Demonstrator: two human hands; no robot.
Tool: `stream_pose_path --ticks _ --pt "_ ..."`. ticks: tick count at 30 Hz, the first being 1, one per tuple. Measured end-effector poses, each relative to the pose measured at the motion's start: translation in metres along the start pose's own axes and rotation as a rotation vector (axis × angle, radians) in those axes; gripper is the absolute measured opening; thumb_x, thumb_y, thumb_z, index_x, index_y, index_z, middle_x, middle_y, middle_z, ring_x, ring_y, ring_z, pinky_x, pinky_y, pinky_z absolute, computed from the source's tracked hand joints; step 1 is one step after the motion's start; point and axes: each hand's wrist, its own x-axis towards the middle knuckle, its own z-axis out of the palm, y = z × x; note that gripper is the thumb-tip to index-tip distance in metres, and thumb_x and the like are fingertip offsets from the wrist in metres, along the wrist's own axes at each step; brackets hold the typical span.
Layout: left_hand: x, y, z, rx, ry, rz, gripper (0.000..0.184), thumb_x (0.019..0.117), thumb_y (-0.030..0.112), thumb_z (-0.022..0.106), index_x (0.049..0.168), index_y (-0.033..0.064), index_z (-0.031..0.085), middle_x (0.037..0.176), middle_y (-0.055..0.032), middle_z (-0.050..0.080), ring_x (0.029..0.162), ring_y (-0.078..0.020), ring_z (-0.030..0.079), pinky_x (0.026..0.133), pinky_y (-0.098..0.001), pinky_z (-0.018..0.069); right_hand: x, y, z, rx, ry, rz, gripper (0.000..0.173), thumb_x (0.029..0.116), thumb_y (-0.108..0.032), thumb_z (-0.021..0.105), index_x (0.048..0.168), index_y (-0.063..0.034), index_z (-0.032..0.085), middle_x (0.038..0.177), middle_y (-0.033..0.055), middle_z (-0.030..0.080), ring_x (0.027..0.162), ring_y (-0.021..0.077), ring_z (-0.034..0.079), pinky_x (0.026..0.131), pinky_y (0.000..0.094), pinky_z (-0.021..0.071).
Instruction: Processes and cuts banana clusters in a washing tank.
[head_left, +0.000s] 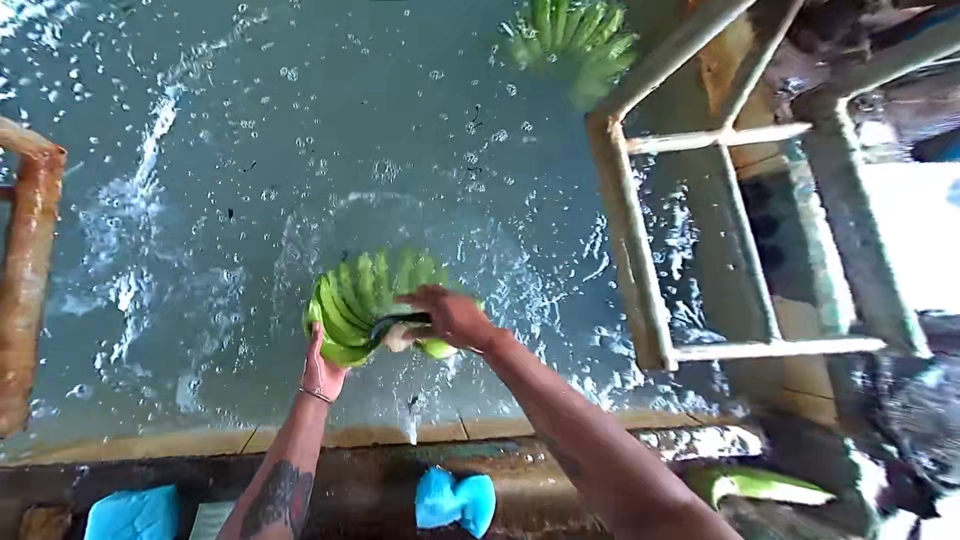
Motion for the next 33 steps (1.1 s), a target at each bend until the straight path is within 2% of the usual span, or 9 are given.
stream_pose_path --ticks 4,9,18,21,23,25,26,30,33 --pt "-0.005 -0.052 -0.038 0.0 0.081 -0.019 0.05 0.1112 0.04 0.033 0.149 0.0081 0.042 0.134 -0.0155 0.06 0.116 -0.025 0.064 0.092 -0.0443 0.0564 -0.054 0.033 0.004 0.18 0.183 0.392 0.048 0.1107 -0.044 0.038 0.135 -0.0082 0.061 0.098 0.0178 0.072 0.091 0.0367 0.07 0.085 0.0618 0.0536" --pt "-0.035 -0.068 -0.021 -0.029 0.013 -0.061 0.038 0.1063 0.014 0.045 0.142 0.0015 0.041 0.122 -0.0173 0.063 0.103 -0.0258 0.067 0.086 -0.0429 0.0593 -0.058 0.018 0.043 0.195 0.344 0.53 0.039 0.1095 -0.031 0.045 0.113 0.0003 0.068 0.091 0.0185 0.072 0.089 0.0363 0.071 0.085 0.0588 0.0543" --pt "-0.073 -0.068 0.065 -0.272 0.128 -0.026 0.039 0.1067 0.012 0.048 0.144 0.0041 0.04 0.129 -0.0185 0.059 0.109 -0.028 0.065 0.09 -0.0434 0.0574 -0.016 0.004 0.035 0.027 0.409 0.569 0.038 0.111 -0.032 0.042 0.114 -0.0009 0.063 0.088 0.0239 0.069 0.087 0.0452 0.07 0.072 0.0619 0.0542" --pt "-0.067 -0.083 0.089 -0.276 0.232 0.062 0.045 0.1024 0.006 0.057 0.144 0.0037 0.041 0.127 -0.02 0.059 0.106 -0.0288 0.065 0.087 -0.0451 0.0574 -0.009 0.001 0.039 0.105 0.379 0.606 0.04 0.1122 -0.031 0.038 0.122 0.0003 0.06 0.094 0.0269 0.069 0.093 0.0476 0.07 0.076 0.064 0.0545" --pt "-0.063 -0.093 0.089 -0.269 0.253 0.106 0.055 0.1005 0.005 0.061 0.15 0.0061 0.036 0.132 -0.0207 0.057 0.109 -0.0299 0.065 0.087 -0.0462 0.0587 -0.017 -0.001 0.039 0.293 0.238 0.564 0.039 0.1118 -0.026 0.039 0.121 0.0037 0.062 0.099 0.0264 0.068 0.092 0.0424 0.069 0.081 0.0591 0.0557" --pt "-0.06 -0.088 0.086 -0.272 0.217 0.088 0.055 0.1018 0.006 0.059 0.151 0.0068 0.034 0.134 -0.02 0.057 0.111 -0.0296 0.065 0.088 -0.0461 0.059 -0.034 -0.004 0.034 0.485 0.14 0.457 0.038 0.1118 -0.022 0.039 0.115 0.0058 0.063 0.09 0.0162 0.064 0.076 0.0229 0.062 0.073 0.0406 0.0545" --pt "-0.062 -0.085 0.085 -0.285 0.201 0.059 0.053 0.1031 0.008 0.056 0.151 0.0066 0.034 0.134 -0.0199 0.056 0.112 -0.0296 0.064 0.089 -0.0464 0.0585 -0.042 -0.005 0.033 0.523 0.192 0.428 0.036 0.1115 -0.02 0.04 0.114 0.0069 0.064 0.087 0.0139 0.064 0.071 0.0185 0.06 0.07 0.0367 0.0539" --pt "-0.077 -0.052 0.093 -0.354 0.137 -0.049 0.042 0.1075 0.016 0.049 0.147 0.0062 0.038 0.134 -0.0192 0.057 0.113 -0.0314 0.064 0.092 -0.0461 0.0575 -0.032 0.022 0.026 0.13 0.492 0.437 0.032 0.1096 -0.026 0.046 0.118 0.0009 0.062 0.087 0.0211 0.068 0.081 0.0404 0.069 0.073 0.0598 0.0544" --pt "-0.087 -0.037 0.102 -0.38 0.141 -0.111 0.038 0.1081 0.019 0.048 0.143 0.0054 0.042 0.132 -0.0182 0.058 0.113 -0.0303 0.065 0.091 -0.0444 0.0579 -0.012 0.023 0.033 0.035 0.539 0.41 0.032 0.1093 -0.026 0.048 0.119 0.0007 0.062 0.095 0.0248 0.07 0.084 0.0452 0.071 0.072 0.063 0.0553"
